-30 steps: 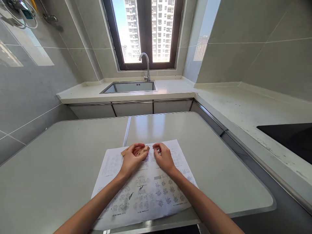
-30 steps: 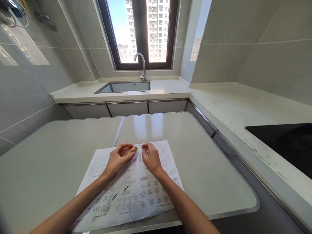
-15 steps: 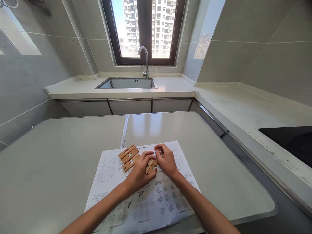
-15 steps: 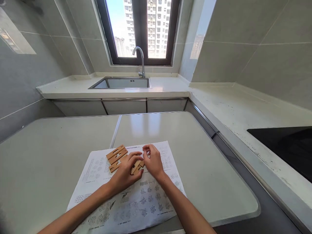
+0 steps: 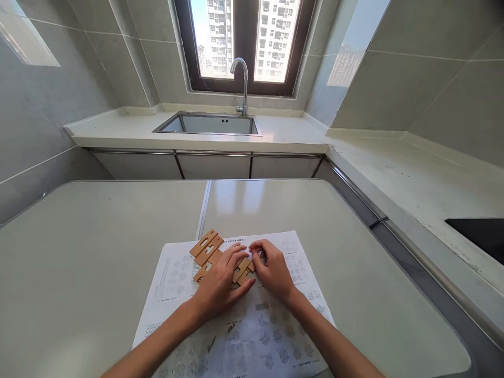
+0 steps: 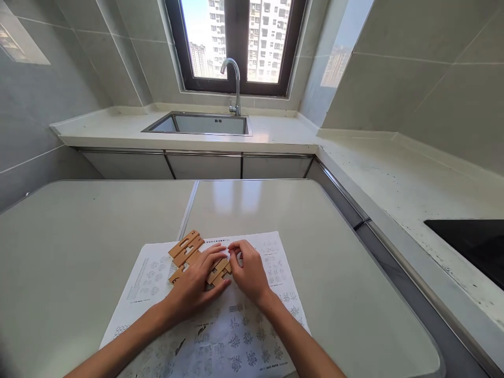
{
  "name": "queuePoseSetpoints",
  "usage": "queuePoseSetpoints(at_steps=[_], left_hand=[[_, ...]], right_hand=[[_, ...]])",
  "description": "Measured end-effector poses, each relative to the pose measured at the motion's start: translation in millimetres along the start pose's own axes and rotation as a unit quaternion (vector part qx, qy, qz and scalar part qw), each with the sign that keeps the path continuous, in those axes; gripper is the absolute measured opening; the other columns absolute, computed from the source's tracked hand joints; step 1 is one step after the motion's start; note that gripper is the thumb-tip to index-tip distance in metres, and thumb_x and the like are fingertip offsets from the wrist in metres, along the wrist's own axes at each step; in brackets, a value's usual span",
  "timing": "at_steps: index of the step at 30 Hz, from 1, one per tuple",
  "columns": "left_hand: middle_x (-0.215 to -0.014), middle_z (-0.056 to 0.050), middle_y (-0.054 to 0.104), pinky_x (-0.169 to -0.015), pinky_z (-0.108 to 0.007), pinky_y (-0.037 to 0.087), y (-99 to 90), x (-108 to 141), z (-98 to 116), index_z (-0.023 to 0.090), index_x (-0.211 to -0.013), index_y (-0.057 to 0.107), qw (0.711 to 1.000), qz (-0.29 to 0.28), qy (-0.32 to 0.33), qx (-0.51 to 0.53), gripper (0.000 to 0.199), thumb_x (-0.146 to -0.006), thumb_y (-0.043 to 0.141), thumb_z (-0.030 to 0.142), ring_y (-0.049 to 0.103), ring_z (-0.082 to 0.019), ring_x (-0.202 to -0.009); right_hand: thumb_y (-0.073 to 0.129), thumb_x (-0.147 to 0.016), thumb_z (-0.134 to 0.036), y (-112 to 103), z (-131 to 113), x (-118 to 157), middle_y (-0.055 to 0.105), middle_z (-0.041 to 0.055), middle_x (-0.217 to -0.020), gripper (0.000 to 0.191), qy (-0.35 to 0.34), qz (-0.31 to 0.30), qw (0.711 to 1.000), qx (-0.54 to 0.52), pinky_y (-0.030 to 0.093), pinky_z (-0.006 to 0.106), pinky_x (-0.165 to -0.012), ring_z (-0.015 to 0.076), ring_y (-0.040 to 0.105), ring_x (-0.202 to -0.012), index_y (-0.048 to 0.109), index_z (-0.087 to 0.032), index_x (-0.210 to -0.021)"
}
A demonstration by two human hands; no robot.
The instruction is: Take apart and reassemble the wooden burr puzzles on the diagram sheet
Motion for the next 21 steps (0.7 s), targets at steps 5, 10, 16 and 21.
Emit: queuePoseSetpoints(at_steps=[5,10,16,21], left_hand=[[-0.142,-0.01,0.067,-0.12,-0.05,0.048,-26.4,0,-9,0.024,-0.129,0.06,0.996,0.066,0.04,-0.05,0.027,-0.102,0.062,0.027,0.057,-0.028,-0.142],[-0.158,-0.007,0.057,-0.124,-0.056,0.042,-45.3,-5,-47,0.026,-0.14,0.061,0.992,0.024,-0.006,-0.12,0.037,-0.105,0.056,0.036,0.041,-0.032,-0.154],[-0.159,-0.003,0.056,-0.129,-0.063,0.03,-43.7,-6,-60,0.029,-0.144,0.062,0.986,-0.062,-0.014,-0.155,0.042,-0.106,0.051,0.041,0.04,-0.034,-0.155],[-0.151,-0.006,0.064,-0.119,-0.056,0.047,-45.6,-1,-59,0.026,-0.136,0.068,0.988,-0.031,-0.049,-0.142,0.039,-0.103,0.052,0.042,0.046,-0.034,-0.151]], right_hand=[[0.053,-0.1,-0.021,6,-3,0,0.073,0.0055,-0.094,0.013,-0.017,-0.016,1.0,0.003,0.054,0.033,-0.079,0.0206,0.068,-0.085,0.066,-0.022,-0.1],[0.053,-0.099,-0.02,6,-5,0,0.072,0.0053,-0.094,0.012,-0.014,-0.018,1.0,0.016,0.052,0.033,-0.076,0.0208,0.067,-0.085,0.065,-0.022,-0.099],[0.052,-0.101,-0.021,6,-3,1,0.072,0.0049,-0.095,0.013,-0.004,-0.025,1.0,0.014,0.052,0.033,-0.075,0.0207,0.067,-0.085,0.066,-0.022,-0.101],[0.053,-0.101,-0.021,6,-1,2,0.072,0.0051,-0.095,0.013,-0.006,-0.023,1.0,0.016,0.052,0.034,-0.075,0.0211,0.067,-0.084,0.066,-0.023,-0.101]])
Point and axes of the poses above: each hand's wrist, its own x-axis away from the middle knuckle, its own y-axis out of the palm, z = x × y, the point moved 4 cm from there along -x, towards the middle knuckle
